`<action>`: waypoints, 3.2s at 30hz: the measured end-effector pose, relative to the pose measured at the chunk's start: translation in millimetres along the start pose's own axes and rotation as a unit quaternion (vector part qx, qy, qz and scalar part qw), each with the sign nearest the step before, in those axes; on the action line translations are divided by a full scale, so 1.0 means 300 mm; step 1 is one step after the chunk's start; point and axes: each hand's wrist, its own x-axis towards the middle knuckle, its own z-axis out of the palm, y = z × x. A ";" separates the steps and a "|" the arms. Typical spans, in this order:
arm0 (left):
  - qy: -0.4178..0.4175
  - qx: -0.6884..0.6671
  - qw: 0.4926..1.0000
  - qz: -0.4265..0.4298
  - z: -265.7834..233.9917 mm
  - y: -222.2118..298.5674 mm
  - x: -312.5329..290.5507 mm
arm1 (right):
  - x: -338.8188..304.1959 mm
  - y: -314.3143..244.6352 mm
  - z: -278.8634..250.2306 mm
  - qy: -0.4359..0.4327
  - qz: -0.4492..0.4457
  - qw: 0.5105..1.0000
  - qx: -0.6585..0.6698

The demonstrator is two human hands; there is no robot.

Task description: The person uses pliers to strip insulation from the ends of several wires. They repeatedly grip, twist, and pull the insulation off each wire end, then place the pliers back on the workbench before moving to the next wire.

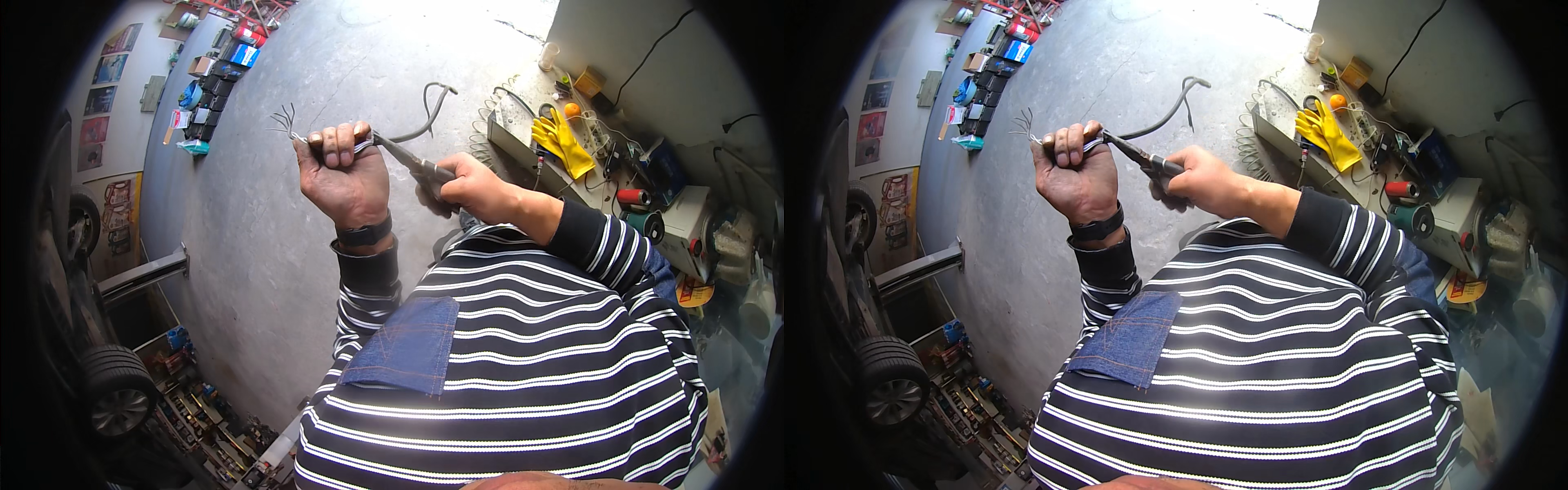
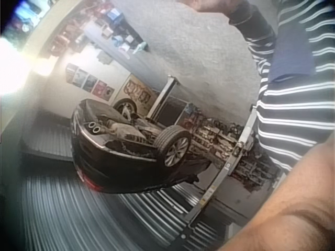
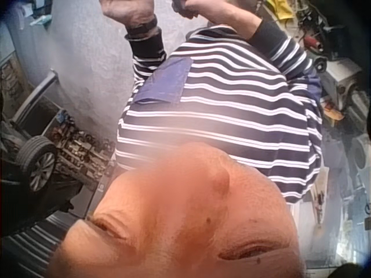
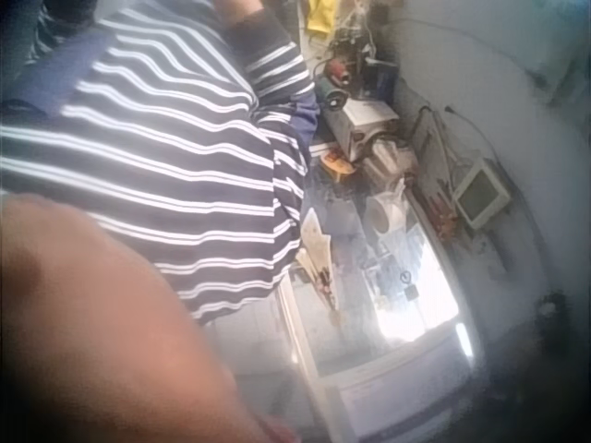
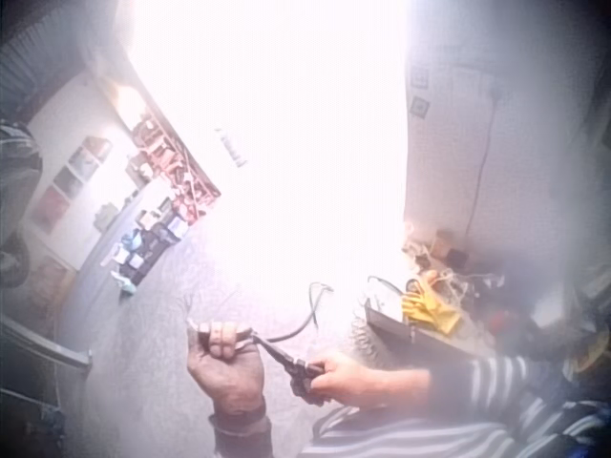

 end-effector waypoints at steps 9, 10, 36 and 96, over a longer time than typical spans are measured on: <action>0.036 -0.035 0.999 0.013 0.076 -0.013 -0.012 | -0.049 -0.005 0.048 -0.093 -0.024 0.967 0.238; 0.040 -0.037 0.998 0.013 0.080 -0.013 -0.013 | -0.057 -0.006 0.047 -0.101 -0.027 0.965 0.241; -0.071 0.046 0.996 0.038 -0.207 0.356 0.159 | -0.517 0.168 -0.426 0.345 -0.196 0.908 0.135; 0.083 0.068 0.991 -0.079 0.161 -0.141 -0.217 | -0.259 -0.078 -0.218 0.097 -0.257 0.886 -0.374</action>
